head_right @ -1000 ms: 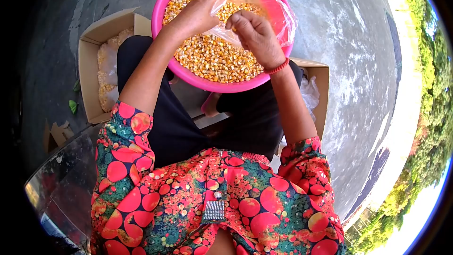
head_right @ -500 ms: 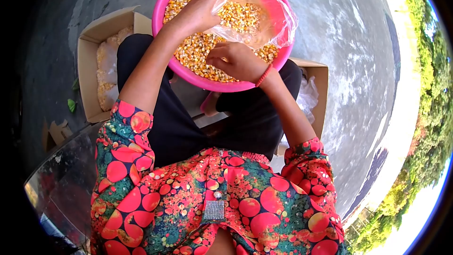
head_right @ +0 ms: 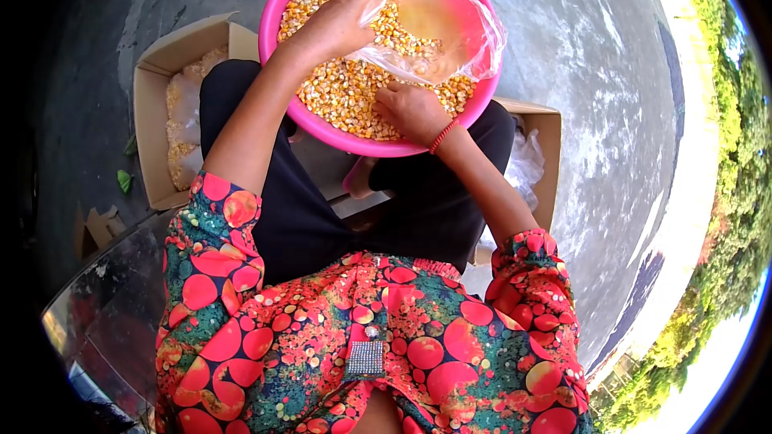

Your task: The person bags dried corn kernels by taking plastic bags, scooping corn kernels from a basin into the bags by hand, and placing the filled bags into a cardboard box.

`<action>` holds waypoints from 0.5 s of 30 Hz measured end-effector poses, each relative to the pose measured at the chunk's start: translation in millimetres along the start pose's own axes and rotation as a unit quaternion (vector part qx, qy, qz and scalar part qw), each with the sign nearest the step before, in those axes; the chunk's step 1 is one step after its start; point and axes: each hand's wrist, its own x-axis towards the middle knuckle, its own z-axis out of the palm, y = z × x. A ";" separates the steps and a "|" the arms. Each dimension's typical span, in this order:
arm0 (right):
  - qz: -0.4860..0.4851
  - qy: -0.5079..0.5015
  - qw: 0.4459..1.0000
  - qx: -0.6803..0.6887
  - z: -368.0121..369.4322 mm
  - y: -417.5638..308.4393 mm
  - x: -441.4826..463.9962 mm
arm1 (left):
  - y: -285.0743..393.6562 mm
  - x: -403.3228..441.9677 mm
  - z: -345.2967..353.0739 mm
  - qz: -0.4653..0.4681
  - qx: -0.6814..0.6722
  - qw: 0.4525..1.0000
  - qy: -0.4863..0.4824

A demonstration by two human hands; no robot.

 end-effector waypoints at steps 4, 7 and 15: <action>0.003 0.085 0.995 0.058 -3.2 -2.4 2.0 | 1.4 0.3 -1.6 0.001 -0.006 1.000 -0.008; -0.006 0.079 0.985 0.156 -25.6 -14.6 3.7 | 0.7 0.5 -0.4 0.001 -0.002 1.000 -0.005; 0.022 0.243 0.961 0.131 -99.7 -0.3 26.0 | 7.8 -1.4 -3.9 -0.010 0.008 1.000 -0.007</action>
